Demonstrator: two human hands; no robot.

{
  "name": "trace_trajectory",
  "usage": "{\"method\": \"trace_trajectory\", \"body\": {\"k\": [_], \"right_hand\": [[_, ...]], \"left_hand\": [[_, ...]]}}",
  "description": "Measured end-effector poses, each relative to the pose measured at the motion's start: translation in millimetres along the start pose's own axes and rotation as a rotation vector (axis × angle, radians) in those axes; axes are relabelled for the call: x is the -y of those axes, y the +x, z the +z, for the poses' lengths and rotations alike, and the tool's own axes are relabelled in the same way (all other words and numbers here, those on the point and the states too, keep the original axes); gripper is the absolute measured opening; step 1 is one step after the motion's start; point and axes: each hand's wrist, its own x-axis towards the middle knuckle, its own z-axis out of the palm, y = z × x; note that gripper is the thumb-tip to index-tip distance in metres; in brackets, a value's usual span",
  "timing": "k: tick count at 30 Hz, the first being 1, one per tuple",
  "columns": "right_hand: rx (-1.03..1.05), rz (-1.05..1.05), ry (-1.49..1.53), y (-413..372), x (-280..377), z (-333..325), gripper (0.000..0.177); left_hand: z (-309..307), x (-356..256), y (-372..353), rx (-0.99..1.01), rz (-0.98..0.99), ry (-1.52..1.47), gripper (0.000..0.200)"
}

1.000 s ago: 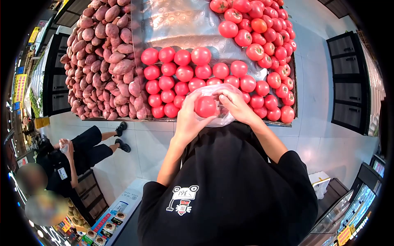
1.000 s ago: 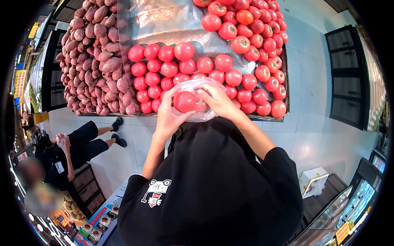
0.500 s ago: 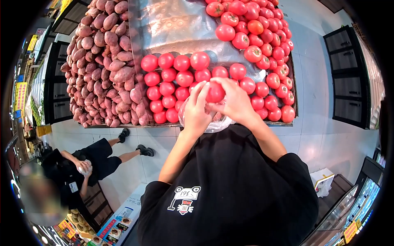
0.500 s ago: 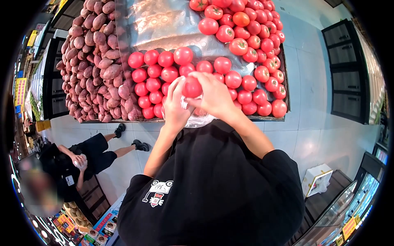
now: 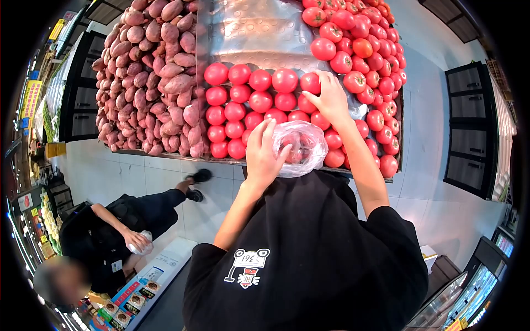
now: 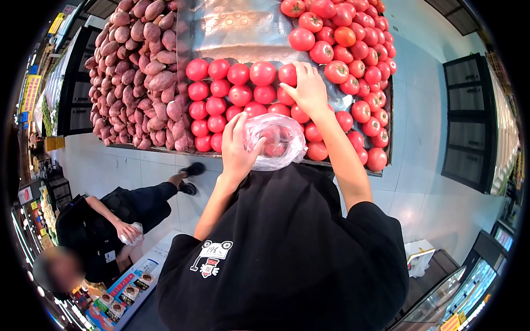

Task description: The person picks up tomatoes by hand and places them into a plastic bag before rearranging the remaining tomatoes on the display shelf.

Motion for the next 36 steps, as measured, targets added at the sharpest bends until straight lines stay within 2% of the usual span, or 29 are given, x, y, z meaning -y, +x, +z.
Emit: {"method": "trace_trajectory", "body": {"k": [9, 19, 25, 28, 32, 36], "right_hand": [[0.003, -0.058, 0.037, 2.6, -6.3, 2.4, 0.069], [0.103, 0.0, -0.135, 10.5, 10.3, -1.8, 0.07], [0.031, -0.035, -0.004, 9.9, 5.5, 2.1, 0.067], [0.062, -0.028, -0.009, 7.6, 5.5, -3.7, 0.067], [0.019, -0.046, 0.063, -0.5, -6.5, 1.2, 0.07], [-0.197, 0.001, 0.173, -18.9, 0.1, -17.0, 0.059]], "left_hand": [[-4.2, 1.6, -0.8, -0.016, 0.021, -0.001, 0.087], [-0.9, 5.7, -2.5, -0.001, -0.009, -0.035, 0.083], [-2.6, 9.5, -3.2, 0.0, -0.022, -0.009, 0.085], [-0.6, 9.3, -3.3, -0.007, -0.038, -0.028, 0.083], [-1.1, 10.2, -1.1, 0.036, -0.059, -0.008, 0.084], [-1.2, 17.2, 8.5, 0.045, -0.046, -0.024, 0.082]]}}
